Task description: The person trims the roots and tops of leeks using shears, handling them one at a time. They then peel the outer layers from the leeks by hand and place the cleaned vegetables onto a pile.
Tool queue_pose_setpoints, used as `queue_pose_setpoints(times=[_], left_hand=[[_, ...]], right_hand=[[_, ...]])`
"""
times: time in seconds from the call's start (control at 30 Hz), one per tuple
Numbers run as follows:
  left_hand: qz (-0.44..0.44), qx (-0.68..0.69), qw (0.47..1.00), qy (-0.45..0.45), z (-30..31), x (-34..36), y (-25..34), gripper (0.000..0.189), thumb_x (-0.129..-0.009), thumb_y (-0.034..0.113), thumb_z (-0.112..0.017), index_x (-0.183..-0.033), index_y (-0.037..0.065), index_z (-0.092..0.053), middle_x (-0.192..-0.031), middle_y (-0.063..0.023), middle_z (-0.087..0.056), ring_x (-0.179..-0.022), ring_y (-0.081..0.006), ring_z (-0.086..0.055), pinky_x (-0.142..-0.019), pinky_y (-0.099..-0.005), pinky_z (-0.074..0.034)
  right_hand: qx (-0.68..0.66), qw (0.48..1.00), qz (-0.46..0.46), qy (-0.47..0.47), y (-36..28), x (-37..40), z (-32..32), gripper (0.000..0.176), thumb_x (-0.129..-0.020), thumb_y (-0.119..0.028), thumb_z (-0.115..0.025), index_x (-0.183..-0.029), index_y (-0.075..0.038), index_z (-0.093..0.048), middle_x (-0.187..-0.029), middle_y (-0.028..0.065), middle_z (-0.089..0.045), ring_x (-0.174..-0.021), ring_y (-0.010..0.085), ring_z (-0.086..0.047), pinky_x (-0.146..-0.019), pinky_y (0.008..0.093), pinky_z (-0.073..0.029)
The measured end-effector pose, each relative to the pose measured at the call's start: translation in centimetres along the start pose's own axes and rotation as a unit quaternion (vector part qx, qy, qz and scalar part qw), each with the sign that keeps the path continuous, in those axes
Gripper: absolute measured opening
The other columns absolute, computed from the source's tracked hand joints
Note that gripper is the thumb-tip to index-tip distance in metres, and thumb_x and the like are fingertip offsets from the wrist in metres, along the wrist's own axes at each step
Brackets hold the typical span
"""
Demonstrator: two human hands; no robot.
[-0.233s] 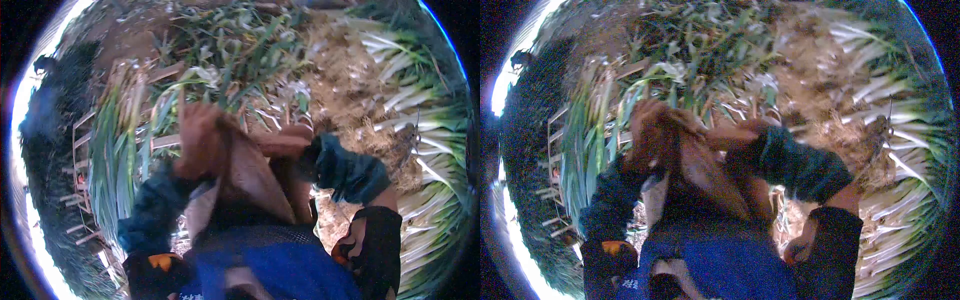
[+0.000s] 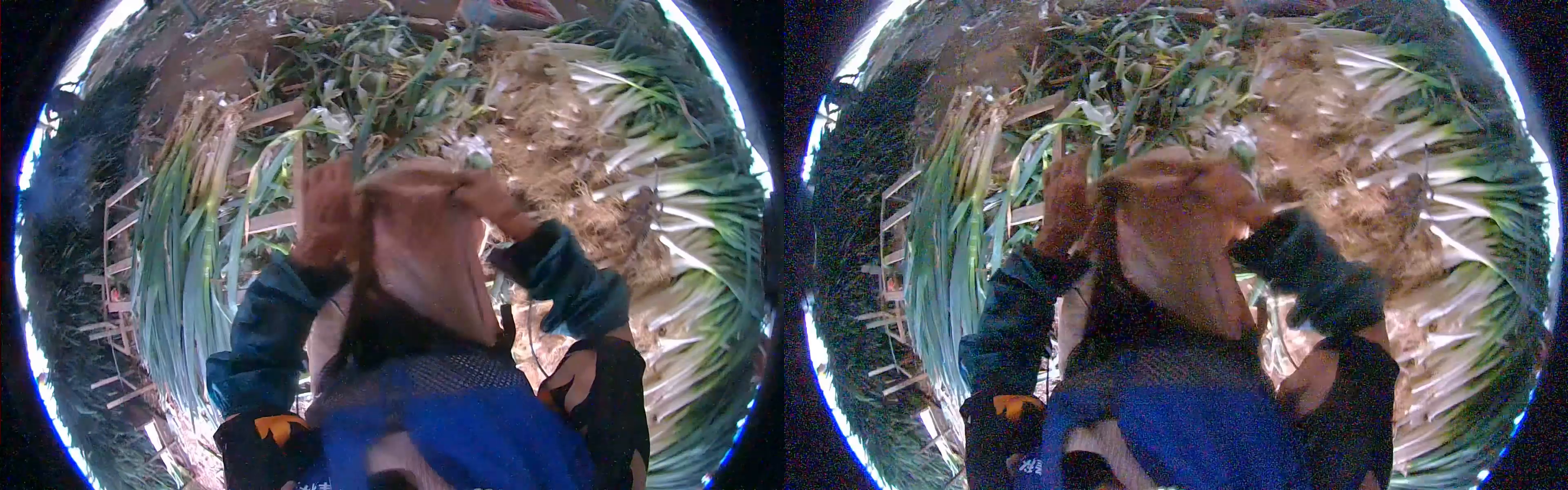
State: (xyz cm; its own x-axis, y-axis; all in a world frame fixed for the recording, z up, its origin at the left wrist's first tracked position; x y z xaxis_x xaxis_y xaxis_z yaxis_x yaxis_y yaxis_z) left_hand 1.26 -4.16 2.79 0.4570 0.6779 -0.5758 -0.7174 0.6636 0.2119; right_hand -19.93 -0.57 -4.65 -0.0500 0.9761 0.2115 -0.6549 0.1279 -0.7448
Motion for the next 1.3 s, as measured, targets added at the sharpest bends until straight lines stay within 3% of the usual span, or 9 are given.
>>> queue_pose_setpoints(times=[0.1, 0.13, 0.2, 0.43, 0.6, 0.87, 1.03, 1.23, 1.3], left_hand=[[-0.035, -0.010, 0.996, -0.079, -2.9, 4.6, -6.3, 0.021, -0.075, 0.027, -0.054, -0.073, 0.006, -0.052, -0.070, -0.0128, -0.049, -0.068, -0.0308, -0.050, -0.059, -0.0426, -0.036], [0.065, 0.128, 0.966, -0.215, -4.1, 5.9, -8.9, 0.047, -0.072, 0.032, -0.068, -0.105, 0.000, -0.057, -0.081, -0.0158, -0.058, -0.079, -0.0335, -0.054, -0.073, -0.0404, -0.041], [0.214, 0.245, 0.906, -0.270, -4.5, 7.9, -11.4, 0.043, -0.073, 0.033, -0.068, -0.099, 0.001, -0.058, -0.084, -0.0122, -0.061, -0.075, -0.0247, -0.056, -0.069, -0.0351, -0.044], [0.034, -0.039, 0.999, 0.001, -4.8, 21.3, -32.6, 0.065, -0.067, 0.032, -0.072, -0.118, 0.000, -0.049, -0.110, -0.0182, -0.055, -0.102, -0.0341, -0.052, -0.089, -0.0433, -0.039], [0.298, -0.201, 0.917, -0.170, -1.6, 20.6, -35.4, 0.104, -0.058, 0.058, -0.071, -0.133, 0.002, -0.027, -0.132, -0.0247, -0.030, -0.121, -0.0397, -0.031, -0.099, -0.0470, -0.028], [0.447, -0.143, 0.828, -0.308, -9.5, 20.4, -38.0, 0.112, -0.056, 0.052, -0.075, -0.136, -0.002, -0.018, -0.138, -0.0265, -0.023, -0.123, -0.0431, -0.030, -0.100, -0.0539, -0.025], [0.363, -0.047, 0.912, -0.186, -8.9, 19.0, -38.0, 0.033, -0.067, 0.028, -0.066, -0.091, 0.005, -0.063, -0.080, -0.0183, -0.061, -0.080, -0.0354, -0.059, -0.069, -0.0427, -0.047], [0.464, 0.159, 0.863, -0.118, -9.0, 10.2, -34.5, 0.029, -0.075, 0.029, -0.061, -0.087, 0.003, -0.062, -0.073, -0.0185, -0.060, -0.067, -0.0307, -0.059, -0.062, -0.0416, -0.047], [0.343, 0.127, 0.931, 0.001, -8.3, 0.9, -32.6, 0.035, -0.076, 0.035, -0.062, -0.069, 0.001, -0.061, -0.057, -0.0096, -0.055, -0.052, -0.0187, -0.053, -0.048, -0.0367, -0.041]], right_hand=[[0.078, 0.994, -0.059, 0.053, 6.0, 3.0, 5.2, 0.026, -0.067, -0.020, -0.058, -0.087, -0.005, -0.065, -0.082, 0.0158, -0.064, -0.071, 0.0286, -0.063, -0.065, 0.0372, -0.050], [0.113, 0.981, -0.158, 0.023, 12.2, 5.0, 4.5, 0.026, -0.069, -0.020, -0.057, -0.088, -0.005, -0.065, -0.081, 0.0161, -0.064, -0.072, 0.0298, -0.062, -0.065, 0.0382, -0.049], [0.378, 0.905, -0.124, 0.148, 15.5, 9.5, 5.5, 0.020, -0.074, -0.020, -0.056, -0.084, -0.003, -0.057, -0.080, 0.0170, -0.060, -0.070, 0.0343, -0.059, -0.063, 0.0447, -0.048], [0.379, 0.839, -0.189, 0.341, 21.7, 21.3, 16.9, 0.028, -0.074, -0.013, -0.054, -0.100, -0.002, -0.052, -0.091, 0.0159, -0.058, -0.079, 0.0293, -0.057, -0.064, 0.0411, -0.048], [0.367, 0.819, -0.220, 0.382, 20.0, 19.5, 22.7, 0.031, -0.074, -0.013, -0.055, -0.103, -0.002, -0.051, -0.093, 0.0143, -0.058, -0.079, 0.0272, -0.056, -0.064, 0.0390, -0.047], [0.222, 0.958, -0.047, 0.178, 7.5, 1.7, -3.5, 0.036, -0.074, -0.014, -0.056, -0.108, -0.002, -0.050, -0.094, 0.0117, -0.057, -0.078, 0.0240, -0.054, -0.064, 0.0357, -0.046], [0.180, 0.966, -0.070, 0.171, 8.5, 0.5, -3.9, 0.039, -0.075, -0.014, -0.057, -0.111, -0.002, -0.049, -0.095, 0.0101, -0.056, -0.077, 0.0219, -0.053, -0.063, 0.0336, -0.045], [0.041, 0.868, -0.228, 0.439, 19.6, 16.7, 18.6, 0.042, -0.075, -0.014, -0.058, -0.114, -0.002, -0.048, -0.096, 0.0081, -0.056, -0.077, 0.0194, -0.052, -0.063, 0.0311, -0.044], [-0.040, 0.829, -0.243, 0.502, 21.8, 20.5, 22.3, 0.044, -0.075, -0.015, -0.058, -0.115, -0.002, -0.048, -0.097, 0.0075, -0.055, -0.076, 0.0186, -0.052, -0.063, 0.0302, -0.044]])
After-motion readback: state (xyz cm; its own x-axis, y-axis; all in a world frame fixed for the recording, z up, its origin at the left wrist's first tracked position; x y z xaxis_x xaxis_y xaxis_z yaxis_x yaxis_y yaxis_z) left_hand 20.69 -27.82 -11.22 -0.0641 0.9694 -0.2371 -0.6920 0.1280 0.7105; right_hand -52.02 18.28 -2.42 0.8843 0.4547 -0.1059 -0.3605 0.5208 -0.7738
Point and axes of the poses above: each hand's wrist, its own x-axis away from the middle knuckle, its own z-axis out of the back of the hand, y = z × x, the point moved 9 cm from there along -x, towards the middle knuckle
